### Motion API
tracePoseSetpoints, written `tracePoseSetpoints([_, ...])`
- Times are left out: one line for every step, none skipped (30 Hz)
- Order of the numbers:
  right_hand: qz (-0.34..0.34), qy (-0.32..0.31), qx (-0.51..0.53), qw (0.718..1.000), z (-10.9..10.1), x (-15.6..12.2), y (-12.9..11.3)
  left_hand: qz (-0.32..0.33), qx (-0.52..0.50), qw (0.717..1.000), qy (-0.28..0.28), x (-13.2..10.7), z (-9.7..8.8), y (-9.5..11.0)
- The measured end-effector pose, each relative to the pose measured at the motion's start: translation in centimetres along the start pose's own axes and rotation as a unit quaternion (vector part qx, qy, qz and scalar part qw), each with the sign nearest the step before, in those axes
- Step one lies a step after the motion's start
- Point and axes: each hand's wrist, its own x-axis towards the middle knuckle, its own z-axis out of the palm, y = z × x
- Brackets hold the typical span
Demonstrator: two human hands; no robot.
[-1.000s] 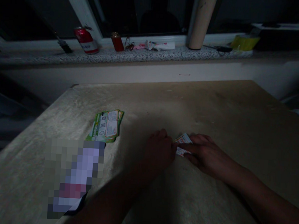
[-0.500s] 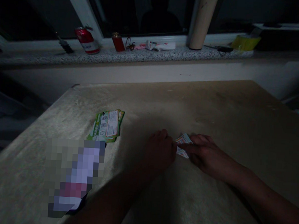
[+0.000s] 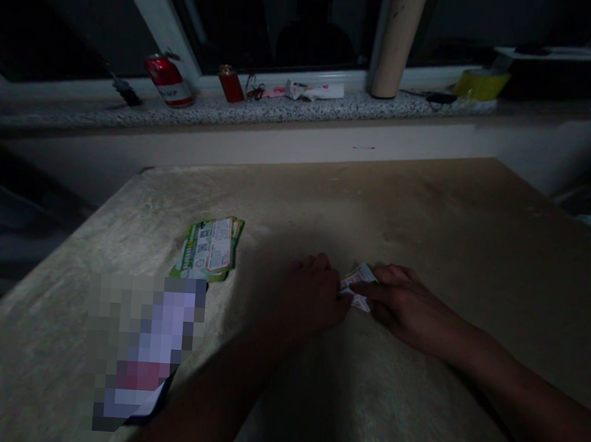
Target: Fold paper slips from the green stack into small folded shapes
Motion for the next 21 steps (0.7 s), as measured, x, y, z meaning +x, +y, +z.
tracePoseSetpoints([0.002, -0.001, -0.001, 1.0, 0.0, 0.0, 0.0, 0.001, -0.006, 1.0, 0.0, 0.0, 0.0, -0.1])
tracePoseSetpoints([0.004, -0.001, -0.001, 1.0, 0.0, 0.0, 0.0, 0.001, -0.012, 1.0, 0.0, 0.0, 0.1, -0.2])
tracePoseSetpoints([0.005, -0.001, -0.001, 1.0, 0.0, 0.0, 0.1, 0.001, -0.019, 1.0, 0.0, 0.0, 0.1, -0.4])
tracePoseSetpoints([0.005, -0.001, -0.001, 1.0, 0.1, 0.0, 0.1, -0.002, -0.025, 1.0, 0.0, 0.0, 0.2, -0.5])
tracePoseSetpoints([0.004, -0.001, -0.001, 1.0, 0.1, 0.0, 0.1, -0.004, -0.03, 1.0, -0.001, 0.0, 0.3, -0.6])
tracePoseSetpoints([0.004, -0.001, 0.0, 1.0, 0.1, 0.0, 0.1, -0.005, -0.034, 0.999, -0.002, 0.0, 0.3, -0.7])
tracePoseSetpoints([0.003, 0.0, 0.0, 1.0, 0.1, 0.0, 0.1, -0.007, -0.036, 0.999, -0.003, 0.0, 0.2, -0.8])
tracePoseSetpoints([0.004, 0.001, 0.001, 1.0, 0.1, 0.0, 0.0, -0.006, -0.037, 0.999, -0.005, 0.0, 0.2, -0.8])
tracePoseSetpoints([0.006, 0.002, 0.0, 1.0, 0.1, 0.0, 0.0, -0.006, -0.038, 0.999, -0.007, -0.1, 0.1, -0.8])
tracePoseSetpoints([0.006, 0.004, 0.0, 1.0, 0.2, 0.0, 0.0, -0.009, -0.039, 0.999, -0.009, -0.1, 0.0, -0.9])
tracePoseSetpoints([0.005, 0.005, -0.001, 1.0, 0.2, -0.1, 0.0, -0.014, -0.041, 0.999, -0.011, -0.1, -0.1, -0.9])
tracePoseSetpoints([0.003, 0.006, -0.002, 1.0, 0.2, -0.1, -0.1, -0.022, -0.045, 0.999, -0.012, -0.1, -0.2, -0.8])
tracePoseSetpoints([0.0, 0.007, -0.003, 1.0, 0.2, -0.1, -0.1, -0.031, -0.05, 0.998, -0.012, -0.2, -0.3, -0.8])
tracePoseSetpoints([-0.001, 0.008, -0.004, 1.0, 0.2, -0.1, -0.1, -0.039, -0.057, 0.998, -0.012, -0.2, -0.4, -0.8])
tracePoseSetpoints([-0.001, 0.009, -0.004, 1.0, 0.2, -0.1, -0.1, -0.046, -0.063, 0.997, -0.012, -0.3, -0.4, -0.8])
tracePoseSetpoints([-0.001, 0.011, -0.005, 1.0, 0.3, -0.1, -0.1, -0.051, -0.07, 0.996, -0.012, -0.3, -0.5, -0.8])
tracePoseSetpoints([0.0, 0.012, -0.005, 1.0, 0.3, -0.1, -0.1, -0.057, -0.076, 0.995, -0.011, -0.3, -0.5, -0.9])
tracePoseSetpoints([0.001, 0.013, -0.004, 1.0, 0.3, -0.1, -0.1, -0.062, -0.08, 0.995, -0.009, -0.4, -0.5, -1.0])
tracePoseSetpoints([0.001, 0.013, -0.002, 1.0, 0.3, -0.1, -0.1, -0.069, -0.083, 0.994, -0.007, -0.4, -0.5, -1.1])
tracePoseSetpoints([0.001, 0.013, -0.001, 1.0, 0.2, -0.1, -0.1, -0.074, -0.086, 0.994, -0.006, -0.5, -0.5, -1.3])
tracePoseSetpoints([0.001, 0.011, 0.001, 1.0, 0.2, 0.0, -0.1, -0.078, -0.088, 0.993, -0.006, -0.5, -0.5, -1.4])
